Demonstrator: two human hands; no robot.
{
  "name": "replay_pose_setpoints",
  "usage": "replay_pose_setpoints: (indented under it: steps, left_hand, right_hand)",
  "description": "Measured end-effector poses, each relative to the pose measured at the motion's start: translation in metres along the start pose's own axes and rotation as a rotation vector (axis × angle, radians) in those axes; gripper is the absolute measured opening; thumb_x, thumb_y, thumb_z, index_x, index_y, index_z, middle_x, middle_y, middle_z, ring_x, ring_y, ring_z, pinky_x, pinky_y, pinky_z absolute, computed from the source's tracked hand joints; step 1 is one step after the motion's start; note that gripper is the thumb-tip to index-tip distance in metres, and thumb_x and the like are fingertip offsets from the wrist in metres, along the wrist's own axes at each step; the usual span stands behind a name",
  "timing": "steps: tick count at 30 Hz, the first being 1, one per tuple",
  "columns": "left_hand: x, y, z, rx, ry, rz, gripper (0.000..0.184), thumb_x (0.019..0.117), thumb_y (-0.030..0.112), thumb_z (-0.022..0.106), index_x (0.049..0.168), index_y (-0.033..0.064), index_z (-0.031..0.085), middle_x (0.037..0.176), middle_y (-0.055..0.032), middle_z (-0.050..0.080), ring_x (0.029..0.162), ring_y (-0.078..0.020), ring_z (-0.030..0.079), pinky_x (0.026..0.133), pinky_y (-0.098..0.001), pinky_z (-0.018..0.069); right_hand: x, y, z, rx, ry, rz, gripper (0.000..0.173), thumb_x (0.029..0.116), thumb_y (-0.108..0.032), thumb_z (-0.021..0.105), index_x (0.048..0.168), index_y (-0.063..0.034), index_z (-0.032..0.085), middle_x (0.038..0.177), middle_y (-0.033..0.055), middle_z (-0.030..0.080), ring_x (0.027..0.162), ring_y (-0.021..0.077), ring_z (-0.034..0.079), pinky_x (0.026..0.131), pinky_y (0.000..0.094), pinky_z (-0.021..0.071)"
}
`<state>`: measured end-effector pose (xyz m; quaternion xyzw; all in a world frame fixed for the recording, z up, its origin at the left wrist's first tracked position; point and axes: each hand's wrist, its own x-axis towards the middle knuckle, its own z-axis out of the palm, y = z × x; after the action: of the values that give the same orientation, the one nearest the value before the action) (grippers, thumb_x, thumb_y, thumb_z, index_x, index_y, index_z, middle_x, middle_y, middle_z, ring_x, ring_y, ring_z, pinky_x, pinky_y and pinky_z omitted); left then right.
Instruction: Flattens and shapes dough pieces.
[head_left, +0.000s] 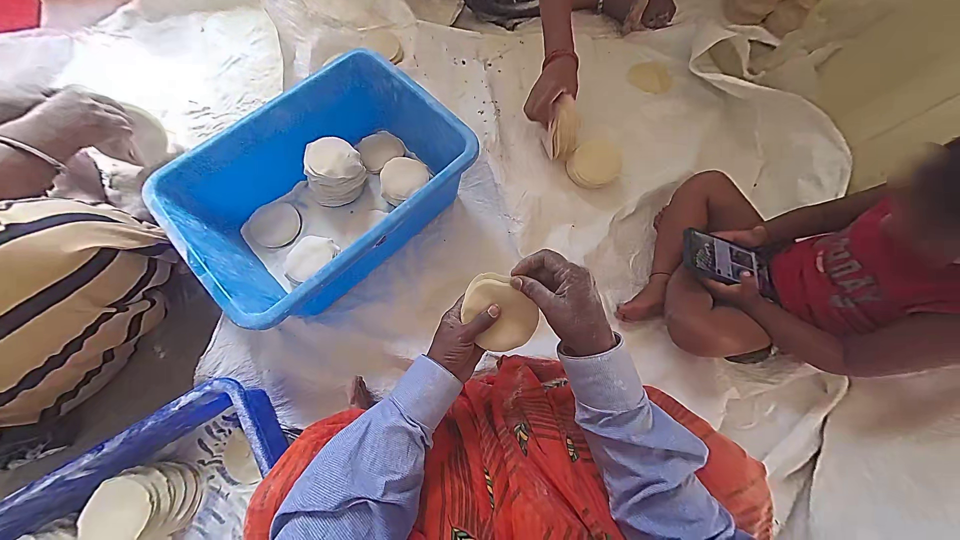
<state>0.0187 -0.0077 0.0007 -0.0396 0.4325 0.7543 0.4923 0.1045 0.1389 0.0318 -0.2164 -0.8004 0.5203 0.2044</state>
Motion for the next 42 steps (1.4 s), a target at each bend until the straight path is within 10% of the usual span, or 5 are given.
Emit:
replay_pose_setpoints:
  steps: [17, 42]
  left_hand:
    - [-0.001, -0.004, 0.001, 0.071, 0.011, -0.049, 0.038, 0.0976, -0.006, 0.059, 0.134, 0.0006, 0.053, 0.11, -0.0152, 0.068, 0.094, -0.0238, 0.071, 0.087, -0.0408, 0.0603]
    - [0.0, -0.001, 0.001, 0.072, 0.067, -0.094, 0.03, 0.1032, 0.007, 0.057, 0.133, 0.0007, 0.054, 0.108, -0.0166, 0.069, 0.093, -0.0257, 0.071, 0.083, -0.0421, 0.0613]
  right_hand:
    - [0.002, 0.0, -0.008, 0.316, -0.028, 0.384, 0.023, 0.0853, 0.008, 0.074, 0.105, -0.0008, 0.067, 0.082, 0.006, 0.075, 0.066, 0.0082, 0.07, 0.062, 0.024, 0.0589]
    - [0.005, -0.012, -0.039, 0.106, 0.442, -0.18, 0.019, 0.0869, 0.003, 0.074, 0.103, -0.003, 0.066, 0.095, -0.0023, 0.074, 0.083, 0.0033, 0.072, 0.078, 0.0221, 0.0624]
